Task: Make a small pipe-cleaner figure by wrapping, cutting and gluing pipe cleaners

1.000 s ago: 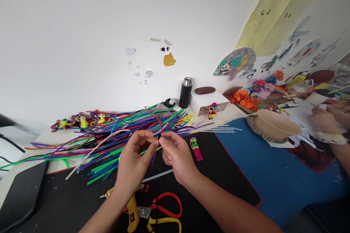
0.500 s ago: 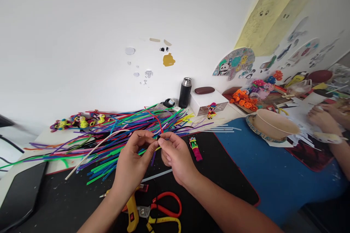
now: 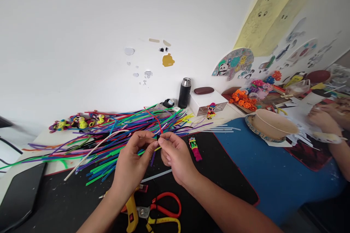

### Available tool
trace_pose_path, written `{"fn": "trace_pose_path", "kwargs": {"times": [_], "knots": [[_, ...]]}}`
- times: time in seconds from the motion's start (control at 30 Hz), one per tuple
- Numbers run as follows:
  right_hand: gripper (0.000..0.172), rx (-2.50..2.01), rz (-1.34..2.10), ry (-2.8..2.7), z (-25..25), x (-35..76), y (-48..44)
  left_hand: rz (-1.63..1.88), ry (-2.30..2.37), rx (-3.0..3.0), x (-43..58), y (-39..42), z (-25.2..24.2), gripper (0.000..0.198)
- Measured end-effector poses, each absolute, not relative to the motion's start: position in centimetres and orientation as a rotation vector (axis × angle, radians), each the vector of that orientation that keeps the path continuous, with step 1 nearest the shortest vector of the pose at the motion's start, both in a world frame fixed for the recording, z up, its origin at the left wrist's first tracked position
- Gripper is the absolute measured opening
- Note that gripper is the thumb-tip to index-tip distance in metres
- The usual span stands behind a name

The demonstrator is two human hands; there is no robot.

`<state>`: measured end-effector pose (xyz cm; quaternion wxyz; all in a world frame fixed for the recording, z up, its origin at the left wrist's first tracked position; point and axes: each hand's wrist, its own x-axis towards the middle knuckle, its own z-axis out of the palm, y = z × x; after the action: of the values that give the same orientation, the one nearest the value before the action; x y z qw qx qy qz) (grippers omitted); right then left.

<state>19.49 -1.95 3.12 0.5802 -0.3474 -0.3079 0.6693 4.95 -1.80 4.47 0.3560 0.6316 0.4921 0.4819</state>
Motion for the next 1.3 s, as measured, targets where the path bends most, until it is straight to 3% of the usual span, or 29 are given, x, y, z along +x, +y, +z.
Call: {"fn": "trace_pose_path", "kwargs": {"times": [0.6, 1.0, 1.3], "knots": [[0.037, -0.809, 1.644, -0.774, 3.2, 20.1, -2.5, 1.189, 1.012, 1.303, 2.5, 0.7, 5.0, 0.03], [0.039, -0.863, 1.724, -0.833, 3.2, 20.7, -2.9, 0.973, 0.977, 1.442, 2.2, 0.6, 5.6, 0.033], [0.039, -0.891, 1.763, -0.844, 3.1, 21.1, -3.1, 0.876, 0.902, 1.526, 1.6, 0.9, 5.4, 0.024]]}}
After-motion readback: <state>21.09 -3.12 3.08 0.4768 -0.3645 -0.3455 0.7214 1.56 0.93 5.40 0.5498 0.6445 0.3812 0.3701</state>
